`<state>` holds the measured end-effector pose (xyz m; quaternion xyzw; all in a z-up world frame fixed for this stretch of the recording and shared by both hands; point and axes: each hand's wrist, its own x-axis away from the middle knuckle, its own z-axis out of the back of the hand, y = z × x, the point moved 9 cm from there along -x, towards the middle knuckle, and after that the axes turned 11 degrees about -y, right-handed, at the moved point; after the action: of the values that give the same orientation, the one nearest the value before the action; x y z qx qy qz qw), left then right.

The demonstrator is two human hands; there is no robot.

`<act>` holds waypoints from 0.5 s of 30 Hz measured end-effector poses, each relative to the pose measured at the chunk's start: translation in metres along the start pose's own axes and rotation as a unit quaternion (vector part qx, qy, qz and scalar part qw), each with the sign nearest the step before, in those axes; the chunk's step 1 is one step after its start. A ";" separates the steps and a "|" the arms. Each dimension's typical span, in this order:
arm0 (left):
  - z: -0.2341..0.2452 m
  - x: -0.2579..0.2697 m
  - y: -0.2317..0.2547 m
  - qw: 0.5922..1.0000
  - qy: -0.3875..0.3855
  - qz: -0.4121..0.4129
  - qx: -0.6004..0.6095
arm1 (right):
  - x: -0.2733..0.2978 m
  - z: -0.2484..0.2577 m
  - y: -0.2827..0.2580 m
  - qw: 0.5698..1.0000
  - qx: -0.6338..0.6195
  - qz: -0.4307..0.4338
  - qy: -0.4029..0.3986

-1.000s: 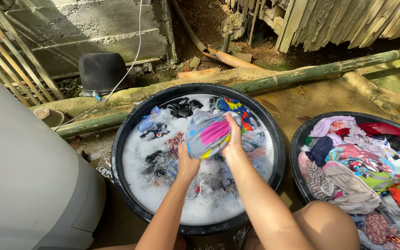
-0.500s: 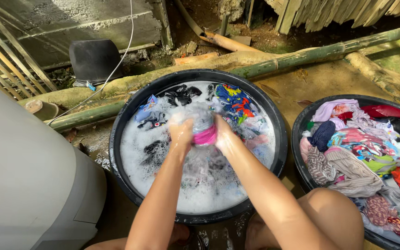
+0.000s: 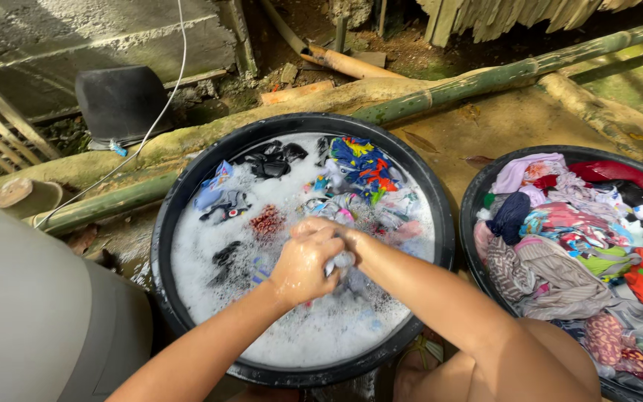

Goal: The person washes clothes by hand in a tub of soapy water, scrubbing various garments such as shirts and tie-dye fabric before placing them into an adjacent basin.

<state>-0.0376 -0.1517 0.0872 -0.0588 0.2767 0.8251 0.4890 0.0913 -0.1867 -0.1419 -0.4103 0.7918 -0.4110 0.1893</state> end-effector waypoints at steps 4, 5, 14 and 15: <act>-0.026 0.004 -0.078 0.984 0.100 0.095 0.112 | 0.022 0.035 0.034 0.942 -0.268 -0.064 0.190; -0.034 0.006 -0.113 0.936 0.147 0.174 0.269 | 0.024 0.040 0.011 0.946 -0.246 0.001 0.211; -0.122 -0.152 -0.055 0.619 0.056 0.303 0.723 | 0.288 0.079 -0.239 0.831 -0.106 0.378 0.393; -0.129 -0.183 -0.030 0.621 0.045 0.271 0.734 | 0.337 0.083 -0.257 0.803 -0.087 0.416 0.418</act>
<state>0.0593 -0.3490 0.0341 0.3604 0.8155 0.4390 0.1111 0.0716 -0.5828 0.0286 0.1551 0.9212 -0.3542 -0.0434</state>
